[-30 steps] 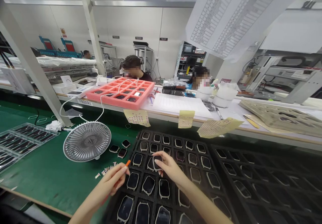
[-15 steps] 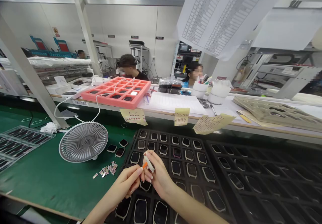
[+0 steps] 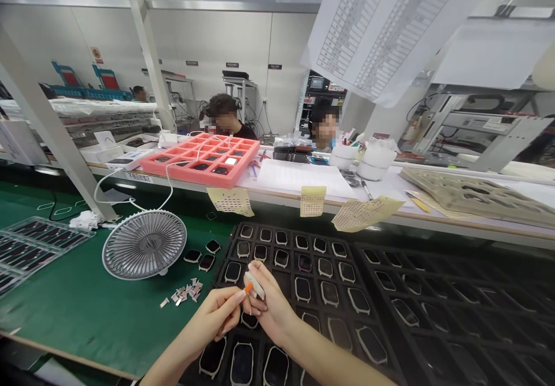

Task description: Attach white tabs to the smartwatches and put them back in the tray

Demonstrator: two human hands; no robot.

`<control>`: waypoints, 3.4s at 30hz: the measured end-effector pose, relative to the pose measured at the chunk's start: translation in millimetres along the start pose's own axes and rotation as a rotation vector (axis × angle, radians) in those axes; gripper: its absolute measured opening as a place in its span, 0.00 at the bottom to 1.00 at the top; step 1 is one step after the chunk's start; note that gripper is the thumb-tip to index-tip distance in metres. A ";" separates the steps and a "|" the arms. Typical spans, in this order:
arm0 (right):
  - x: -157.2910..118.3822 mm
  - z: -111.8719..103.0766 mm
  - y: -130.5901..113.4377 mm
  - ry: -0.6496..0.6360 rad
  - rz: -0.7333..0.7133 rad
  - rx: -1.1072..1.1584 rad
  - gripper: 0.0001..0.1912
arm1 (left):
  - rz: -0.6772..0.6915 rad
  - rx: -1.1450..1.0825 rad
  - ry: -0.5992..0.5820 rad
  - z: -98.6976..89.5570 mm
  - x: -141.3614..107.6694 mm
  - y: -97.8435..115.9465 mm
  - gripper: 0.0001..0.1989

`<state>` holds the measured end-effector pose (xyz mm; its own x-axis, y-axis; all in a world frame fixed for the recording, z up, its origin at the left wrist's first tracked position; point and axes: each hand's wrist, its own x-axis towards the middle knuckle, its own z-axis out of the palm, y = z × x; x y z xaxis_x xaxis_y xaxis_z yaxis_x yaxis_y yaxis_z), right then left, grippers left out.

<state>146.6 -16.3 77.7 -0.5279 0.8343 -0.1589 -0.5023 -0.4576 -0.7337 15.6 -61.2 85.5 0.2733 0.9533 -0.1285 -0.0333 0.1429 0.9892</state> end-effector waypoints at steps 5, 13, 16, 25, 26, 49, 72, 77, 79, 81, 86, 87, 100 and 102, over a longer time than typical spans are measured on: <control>-0.7 2.2 0.9 0.031 0.014 0.080 0.19 | 0.008 -0.064 0.003 1.9 -1.3 -2.8 0.24; 2.2 -6.0 8.8 0.059 0.055 0.103 0.23 | -0.002 -0.099 0.006 3.2 2.4 -17.6 0.25; 2.8 -7.4 6.0 0.039 0.015 0.062 0.19 | 0.031 -0.062 0.085 -1.5 6.4 -19.1 0.26; 0.1 -7.2 17.7 0.127 0.013 -0.209 0.18 | 0.077 -0.017 0.140 3.5 11.7 -15.0 0.26; 0.1 -9.0 17.9 0.122 -0.009 -0.261 0.18 | 0.052 -0.001 0.141 2.3 11.1 -16.5 0.25; -7.1 -129.3 -45.3 0.360 -0.478 -1.815 0.05 | -0.317 1.227 0.676 -111.4 -21.9 -72.7 0.09; -9.8 -138.0 -36.4 0.379 -0.340 -1.434 0.07 | 0.050 0.915 0.664 -87.5 -13.9 -55.6 0.15; -7.7 -135.6 -41.1 0.355 -0.296 -1.336 0.10 | 0.205 0.832 0.547 -57.0 -9.3 -31.3 0.16; -8.2 -136.1 -43.1 0.341 -0.267 -1.315 0.10 | 0.214 0.818 0.511 -50.3 -6.5 -29.9 0.16; -8.4 -136.8 -44.3 0.330 -0.256 -1.316 0.10 | 0.215 0.813 0.486 -46.5 -4.5 -31.1 0.17; -4.5 -137.1 -45.7 0.341 -0.244 -1.284 0.11 | 0.203 0.780 0.432 -42.0 -5.1 -33.3 0.17; -3.8 -136.0 -46.1 0.340 -0.216 -1.204 0.12 | 0.199 0.768 0.421 -41.3 -5.6 -32.6 0.17; -11.9 -59.3 -35.5 0.212 -0.032 -0.156 0.21 | 0.137 0.518 0.061 -0.1 8.7 -5.9 0.16; -10.2 -50.5 -29.1 0.165 -0.039 -0.112 0.18 | 0.096 0.400 -0.025 6.5 11.1 -6.8 0.17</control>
<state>201.1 4.0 67.3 -0.3853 0.8941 -0.2286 -0.4358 -0.3946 -0.8089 25.1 -53.4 77.8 0.3108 0.9497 -0.0376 0.3154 -0.0657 0.9467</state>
